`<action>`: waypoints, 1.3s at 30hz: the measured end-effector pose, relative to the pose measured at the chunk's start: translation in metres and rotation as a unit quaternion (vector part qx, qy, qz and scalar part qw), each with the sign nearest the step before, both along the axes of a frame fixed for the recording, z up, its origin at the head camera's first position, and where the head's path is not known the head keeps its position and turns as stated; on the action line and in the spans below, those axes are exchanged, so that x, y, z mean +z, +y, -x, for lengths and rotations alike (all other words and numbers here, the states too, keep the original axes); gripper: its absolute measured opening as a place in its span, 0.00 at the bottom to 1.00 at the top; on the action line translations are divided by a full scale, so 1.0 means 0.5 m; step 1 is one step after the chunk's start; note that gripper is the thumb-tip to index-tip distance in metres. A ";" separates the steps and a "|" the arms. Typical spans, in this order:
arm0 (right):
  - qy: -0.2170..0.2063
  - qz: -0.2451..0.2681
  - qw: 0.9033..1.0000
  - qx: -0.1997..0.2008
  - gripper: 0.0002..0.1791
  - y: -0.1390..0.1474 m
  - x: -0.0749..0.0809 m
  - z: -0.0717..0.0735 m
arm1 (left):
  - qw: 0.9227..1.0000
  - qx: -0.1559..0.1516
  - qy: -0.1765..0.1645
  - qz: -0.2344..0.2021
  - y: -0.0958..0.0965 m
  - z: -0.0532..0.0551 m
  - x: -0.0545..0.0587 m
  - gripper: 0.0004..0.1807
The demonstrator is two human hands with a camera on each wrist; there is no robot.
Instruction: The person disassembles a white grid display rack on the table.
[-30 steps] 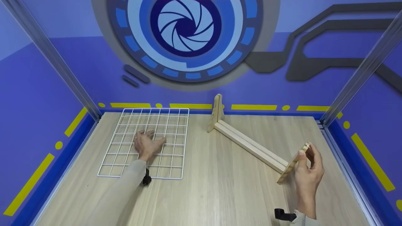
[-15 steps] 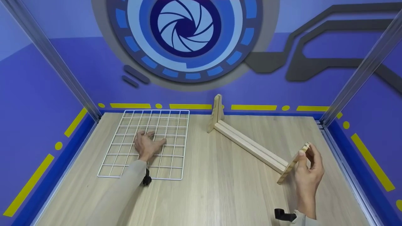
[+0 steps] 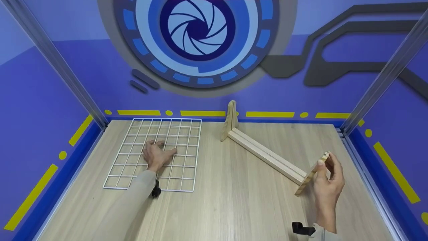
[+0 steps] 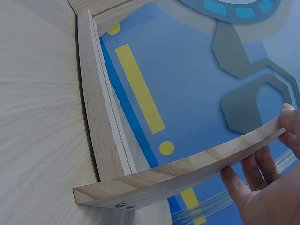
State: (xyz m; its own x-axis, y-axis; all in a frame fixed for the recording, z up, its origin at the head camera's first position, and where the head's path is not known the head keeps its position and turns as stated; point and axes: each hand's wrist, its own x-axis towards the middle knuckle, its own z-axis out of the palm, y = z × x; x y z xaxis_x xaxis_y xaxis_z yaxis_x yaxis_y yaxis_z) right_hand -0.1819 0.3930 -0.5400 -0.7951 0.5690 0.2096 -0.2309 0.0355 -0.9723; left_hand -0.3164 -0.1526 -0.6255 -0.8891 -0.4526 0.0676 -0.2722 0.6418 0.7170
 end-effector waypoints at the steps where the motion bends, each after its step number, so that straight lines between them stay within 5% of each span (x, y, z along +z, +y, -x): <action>1: -0.005 -0.002 1.000 0.000 0.27 0.000 0.001 0.000 | 1.000 0.000 0.000 0.001 0.000 0.000 0.000 0.40; 17: -0.044 0.004 0.999 0.000 0.27 -0.008 0.009 0.002 | 1.000 0.003 -0.013 0.000 -0.004 0.006 0.000 0.42; 39: -0.018 0.027 0.999 0.002 0.27 -0.002 0.005 0.001 | 0.997 -0.029 -0.070 0.024 0.000 0.006 0.018 0.42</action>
